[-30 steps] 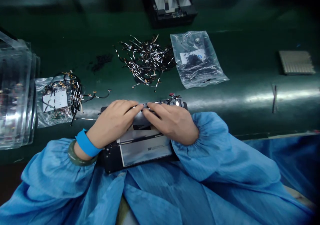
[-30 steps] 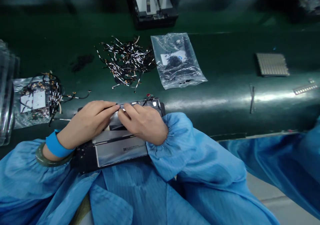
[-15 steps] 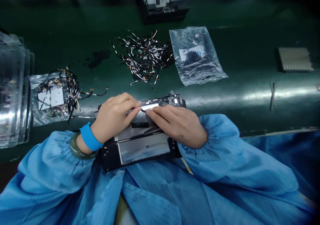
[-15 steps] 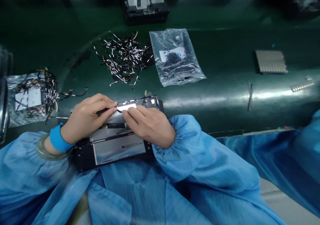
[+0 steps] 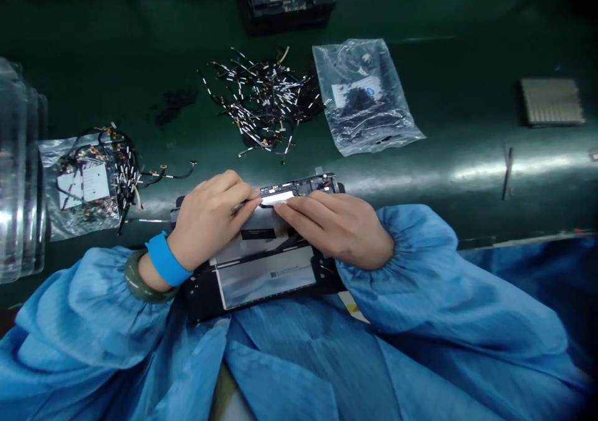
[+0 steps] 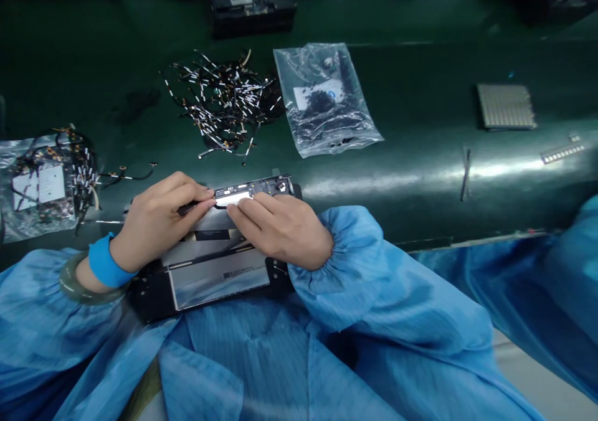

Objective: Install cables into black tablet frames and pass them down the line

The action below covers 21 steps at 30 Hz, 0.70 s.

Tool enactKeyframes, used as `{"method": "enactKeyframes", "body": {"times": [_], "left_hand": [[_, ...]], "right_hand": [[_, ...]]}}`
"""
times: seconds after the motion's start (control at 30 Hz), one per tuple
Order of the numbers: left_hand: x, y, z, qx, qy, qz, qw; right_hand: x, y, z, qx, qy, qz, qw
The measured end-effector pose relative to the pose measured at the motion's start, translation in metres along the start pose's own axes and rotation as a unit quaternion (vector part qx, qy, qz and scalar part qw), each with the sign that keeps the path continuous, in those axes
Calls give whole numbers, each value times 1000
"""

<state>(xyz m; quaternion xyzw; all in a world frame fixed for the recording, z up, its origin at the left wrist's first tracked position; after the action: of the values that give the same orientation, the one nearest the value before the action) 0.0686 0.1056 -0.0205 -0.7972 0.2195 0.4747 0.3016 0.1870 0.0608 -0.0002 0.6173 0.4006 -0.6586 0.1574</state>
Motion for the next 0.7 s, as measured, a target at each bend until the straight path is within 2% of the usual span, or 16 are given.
{"method": "enactKeyframes", "body": {"times": [0.37,0.7], "left_hand": [[0,0,-1,2,-21,5,1000],[0,-1,-3,5,-21,8,1000]], "right_hand": [[-1,7,-5,23,59,-40,997],[-2,6,-4,22,42,-58,997]]}}
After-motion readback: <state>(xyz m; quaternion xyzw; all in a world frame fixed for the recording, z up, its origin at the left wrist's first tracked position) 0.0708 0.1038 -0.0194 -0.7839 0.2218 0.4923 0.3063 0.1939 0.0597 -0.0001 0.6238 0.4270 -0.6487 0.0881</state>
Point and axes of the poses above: each hand's wrist, its own y-axis away from the middle knuckle, its own x-axis out of the palm, z = x × y, the point moved 8 cm from there along -y, towards the middle knuckle, and after that the axes turned 10 degrees about x, right-handed, at the moved point
